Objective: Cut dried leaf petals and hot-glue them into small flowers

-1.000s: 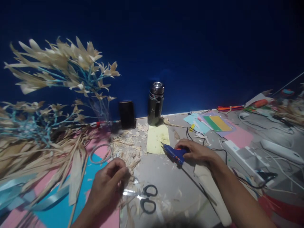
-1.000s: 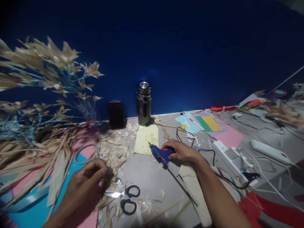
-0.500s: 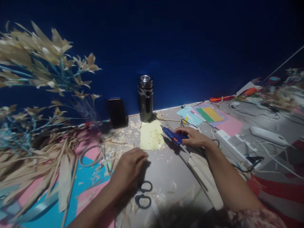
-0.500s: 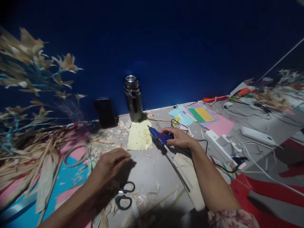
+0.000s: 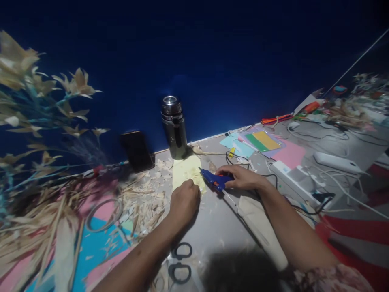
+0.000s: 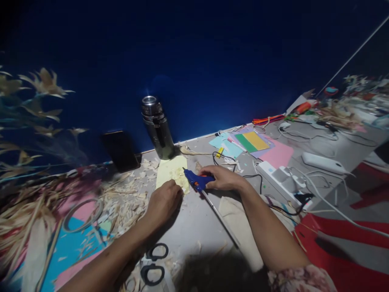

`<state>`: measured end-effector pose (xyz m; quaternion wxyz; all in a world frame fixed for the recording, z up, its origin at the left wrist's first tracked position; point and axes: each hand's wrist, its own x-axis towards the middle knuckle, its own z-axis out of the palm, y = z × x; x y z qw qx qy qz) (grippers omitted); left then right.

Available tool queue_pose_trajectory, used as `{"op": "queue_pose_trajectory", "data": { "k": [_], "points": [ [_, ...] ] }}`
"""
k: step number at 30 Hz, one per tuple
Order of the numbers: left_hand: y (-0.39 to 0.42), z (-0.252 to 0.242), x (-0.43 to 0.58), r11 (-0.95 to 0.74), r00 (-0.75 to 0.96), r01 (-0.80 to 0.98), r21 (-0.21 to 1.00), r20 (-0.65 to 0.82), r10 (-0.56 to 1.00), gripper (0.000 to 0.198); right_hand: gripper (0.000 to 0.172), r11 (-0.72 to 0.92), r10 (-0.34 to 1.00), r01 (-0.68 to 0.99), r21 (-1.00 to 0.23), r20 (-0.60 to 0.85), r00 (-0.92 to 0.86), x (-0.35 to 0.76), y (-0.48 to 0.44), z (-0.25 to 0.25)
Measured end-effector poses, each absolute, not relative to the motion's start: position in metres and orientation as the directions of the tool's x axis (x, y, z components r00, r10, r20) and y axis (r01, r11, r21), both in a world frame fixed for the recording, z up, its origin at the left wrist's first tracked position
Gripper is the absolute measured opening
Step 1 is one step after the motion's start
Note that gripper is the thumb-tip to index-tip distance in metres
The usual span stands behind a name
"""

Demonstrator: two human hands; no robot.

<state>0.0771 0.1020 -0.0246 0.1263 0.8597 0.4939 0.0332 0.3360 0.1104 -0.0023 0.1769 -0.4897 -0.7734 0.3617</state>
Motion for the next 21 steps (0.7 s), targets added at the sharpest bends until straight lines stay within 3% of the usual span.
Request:
{"op": "queue_pose_trajectory", "data": {
  "k": [7,15,21],
  "points": [
    [0.102,-0.020,0.071,-0.536,0.566,0.810,0.238,-0.079,0.820,0.018,0.040,0.271,0.873,0.655,-0.705,-0.106,-0.475,0.333,0.110,0.000],
    [0.099,-0.026,0.077,-0.593,0.606,0.792,0.142,-0.072,0.792,0.025,0.039,0.292,0.868,0.657,-0.696,-0.096,-0.487,0.334,0.110,0.000],
    [0.108,-0.032,0.071,-0.510,0.519,0.846,0.158,-0.020,0.855,0.026,0.039,0.284,0.862,0.663,-0.693,-0.118,-0.492,0.332,0.108,0.002]
  ]
}}
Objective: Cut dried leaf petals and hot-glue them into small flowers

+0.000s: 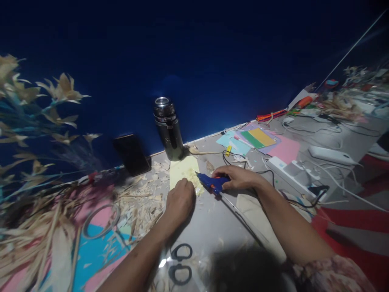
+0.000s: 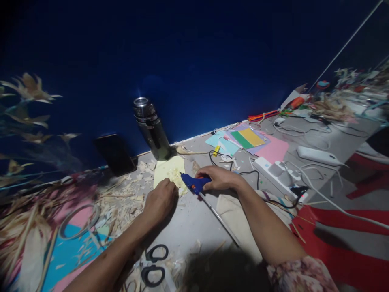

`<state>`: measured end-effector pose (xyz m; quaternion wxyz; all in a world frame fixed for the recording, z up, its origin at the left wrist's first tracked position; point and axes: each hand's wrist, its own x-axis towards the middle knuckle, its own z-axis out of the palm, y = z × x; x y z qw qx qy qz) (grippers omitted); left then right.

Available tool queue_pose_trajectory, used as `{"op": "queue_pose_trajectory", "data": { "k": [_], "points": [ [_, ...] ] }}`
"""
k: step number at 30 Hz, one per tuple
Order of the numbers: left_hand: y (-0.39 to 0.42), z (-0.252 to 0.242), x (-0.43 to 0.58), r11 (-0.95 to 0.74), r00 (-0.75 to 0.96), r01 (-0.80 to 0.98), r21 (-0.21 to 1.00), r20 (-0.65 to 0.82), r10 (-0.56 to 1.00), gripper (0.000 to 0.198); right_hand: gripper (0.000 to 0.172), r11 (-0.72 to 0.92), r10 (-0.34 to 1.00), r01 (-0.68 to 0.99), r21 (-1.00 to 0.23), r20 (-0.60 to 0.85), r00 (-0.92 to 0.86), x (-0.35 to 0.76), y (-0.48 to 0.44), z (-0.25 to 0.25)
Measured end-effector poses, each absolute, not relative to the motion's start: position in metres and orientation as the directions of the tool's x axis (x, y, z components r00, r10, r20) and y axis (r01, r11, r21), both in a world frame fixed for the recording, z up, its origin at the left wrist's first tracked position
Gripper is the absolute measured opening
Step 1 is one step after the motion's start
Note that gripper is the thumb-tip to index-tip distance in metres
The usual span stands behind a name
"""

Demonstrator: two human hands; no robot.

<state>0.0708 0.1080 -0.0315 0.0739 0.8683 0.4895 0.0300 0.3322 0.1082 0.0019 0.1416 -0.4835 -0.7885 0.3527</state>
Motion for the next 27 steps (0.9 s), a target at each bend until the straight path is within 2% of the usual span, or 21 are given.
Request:
{"op": "queue_pose_trajectory", "data": {
  "k": [6,11,13,15,19,24,27],
  "points": [
    [0.116,-0.030,0.066,-0.388,0.382,0.892,0.232,0.069,0.921,0.023,0.039,0.280,0.868,0.667,-0.691,-0.114,-0.483,0.332,0.108,0.002],
    [0.115,-0.015,0.048,-0.343,0.320,0.734,0.586,0.147,0.936,0.019,0.038,0.306,0.856,0.664,-0.682,-0.109,-0.506,0.333,0.108,0.001],
    [0.116,-0.006,0.036,-0.302,0.304,0.676,0.672,0.119,0.945,0.017,0.039,0.310,0.849,0.675,-0.670,-0.125,-0.513,0.332,0.108,0.002],
    [0.116,0.001,0.026,-0.255,0.304,0.659,0.708,0.061,0.951,0.017,0.040,0.296,0.850,0.688,-0.662,-0.147,-0.507,0.331,0.107,0.003],
    [0.120,-0.004,0.030,-0.332,0.390,0.717,0.613,0.042,0.920,0.014,0.039,0.271,0.871,0.699,-0.662,-0.140,-0.471,0.331,0.108,0.003],
    [0.124,-0.021,0.063,-0.443,0.494,0.743,0.503,0.034,0.869,0.028,0.038,0.276,0.884,0.703,-0.656,-0.113,-0.453,0.332,0.109,0.001],
    [0.128,-0.024,0.077,-0.467,0.524,0.754,0.462,0.005,0.852,0.029,0.037,0.284,0.885,0.708,-0.646,-0.108,-0.454,0.332,0.109,0.003]
  ]
}}
